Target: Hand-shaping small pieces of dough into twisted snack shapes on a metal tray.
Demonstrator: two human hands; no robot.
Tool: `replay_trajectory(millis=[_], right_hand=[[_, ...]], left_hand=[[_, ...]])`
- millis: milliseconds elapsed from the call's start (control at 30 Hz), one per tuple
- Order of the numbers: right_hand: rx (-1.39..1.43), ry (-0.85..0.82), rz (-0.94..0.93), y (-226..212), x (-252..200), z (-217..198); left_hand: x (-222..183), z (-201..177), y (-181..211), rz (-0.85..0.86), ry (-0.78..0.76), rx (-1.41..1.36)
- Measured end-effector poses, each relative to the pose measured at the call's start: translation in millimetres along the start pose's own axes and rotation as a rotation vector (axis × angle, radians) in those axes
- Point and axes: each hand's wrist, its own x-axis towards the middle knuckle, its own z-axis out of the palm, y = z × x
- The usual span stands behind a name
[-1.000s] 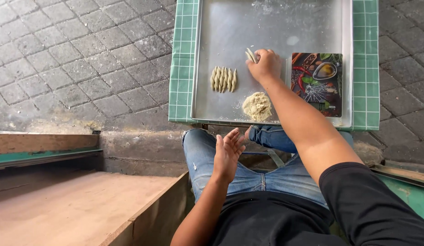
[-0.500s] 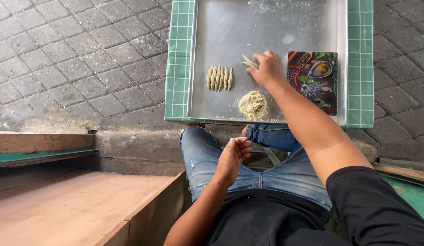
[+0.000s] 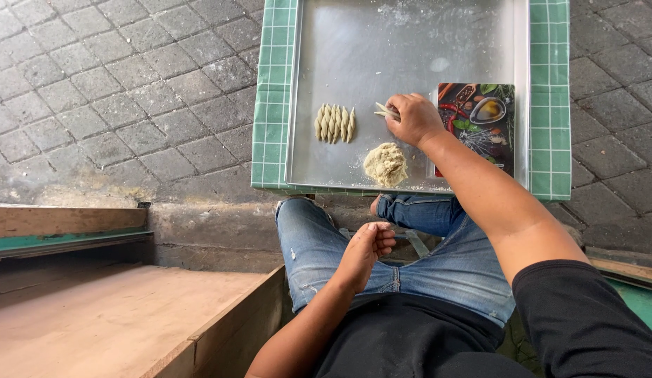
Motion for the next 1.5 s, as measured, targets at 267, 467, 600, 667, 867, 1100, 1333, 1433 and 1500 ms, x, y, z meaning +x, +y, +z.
replay_trajectory(millis=[267,467,600,667,867,1100,1333,1433,1500], right_hand=[[1.134,-0.078,0.694,-67,-18,-91],[0.813,-0.056,0.414,-144,-92,-156],[0.448,0.114,0.232,-166,-141,-159],[0.524,0.101,0.287,-169,-160,-167],[0.833,0.138,0.415,-172,-199,-166],[0.98,0.137,0.538,-181,-202,-171],[1.357,0.041,0.7,-177,-203,-177],[1.373,0.031,0.696,-172,-208,-166],[1.371,0.019,0.67,-170,-212,-158]], left_hand=[[1,44,65,0.152,-0.018,-0.041],[19,77,82,0.285,-0.006,-0.242],[22,77,42,0.247,0.036,-0.286],[7,83,37,0.248,0.032,-0.251],[-22,95,38,0.266,0.038,-0.202],[-24,97,45,0.273,0.014,-0.106],[-15,88,52,0.242,0.011,-0.024],[-16,87,54,0.255,0.015,-0.043],[-19,87,55,0.248,0.031,-0.047]])
